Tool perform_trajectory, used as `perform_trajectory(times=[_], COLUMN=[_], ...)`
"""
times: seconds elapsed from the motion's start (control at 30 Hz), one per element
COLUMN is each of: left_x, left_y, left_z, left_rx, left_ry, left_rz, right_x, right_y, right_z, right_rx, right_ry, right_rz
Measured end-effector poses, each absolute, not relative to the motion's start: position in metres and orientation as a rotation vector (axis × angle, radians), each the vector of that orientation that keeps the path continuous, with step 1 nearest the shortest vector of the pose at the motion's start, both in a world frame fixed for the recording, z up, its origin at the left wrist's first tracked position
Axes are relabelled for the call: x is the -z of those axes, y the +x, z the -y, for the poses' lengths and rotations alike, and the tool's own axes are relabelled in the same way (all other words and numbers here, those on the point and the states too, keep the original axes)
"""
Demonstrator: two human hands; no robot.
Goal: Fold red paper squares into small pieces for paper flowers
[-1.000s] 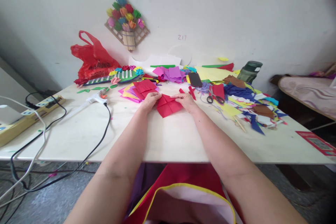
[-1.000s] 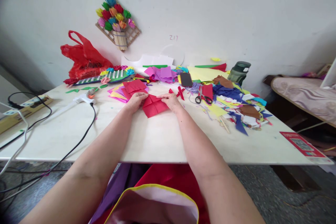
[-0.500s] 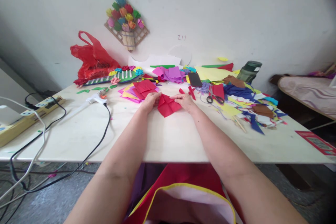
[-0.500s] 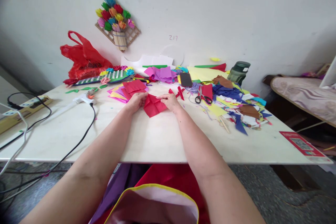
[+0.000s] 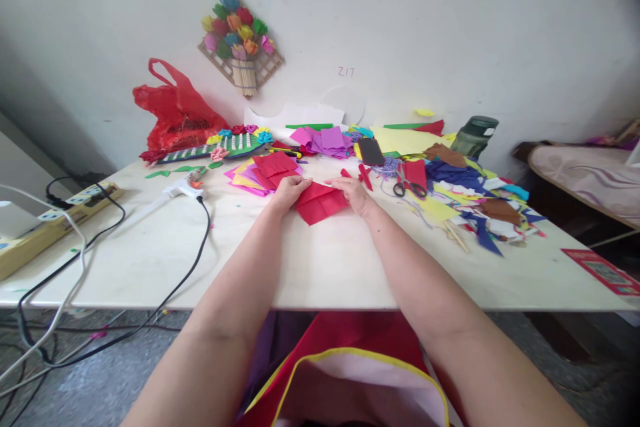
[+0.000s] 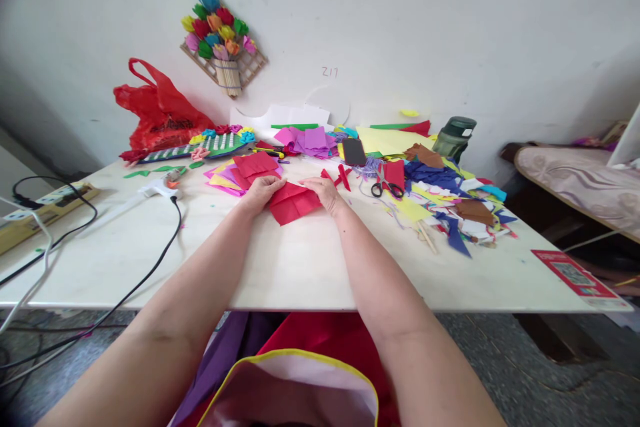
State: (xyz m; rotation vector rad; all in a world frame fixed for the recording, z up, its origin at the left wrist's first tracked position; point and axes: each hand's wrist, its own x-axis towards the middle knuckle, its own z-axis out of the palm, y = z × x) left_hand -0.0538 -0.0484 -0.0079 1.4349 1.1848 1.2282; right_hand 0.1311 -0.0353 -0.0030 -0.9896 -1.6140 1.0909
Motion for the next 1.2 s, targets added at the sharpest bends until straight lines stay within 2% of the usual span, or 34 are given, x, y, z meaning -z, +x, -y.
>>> perform_trajectory(times=[0.2, 0.63, 1.2], left_x=[0.0077, 0.0134, 0.0135], left_y=[-0.0540, -0.0492, -0.0496], left_z=[0.0483, 0.0443, 0.0458], left_rx=[-1.222, -1.131, -1.067], left_ry=[1.504, 1.614, 1.426], left_rz=[-1.158, -1.159, -0.965], right_x=[0.0051, 0.0093, 0.0090], right_y=[0.1249, 0.1246, 0.1230], right_z=[0.0384, 0.0349, 0.0362], right_rx=[-1.122, -0.896, -1.026], right_ry=[-0.987, -1.029, -0.907], right_rz=[1.680, 1.826, 1.825])
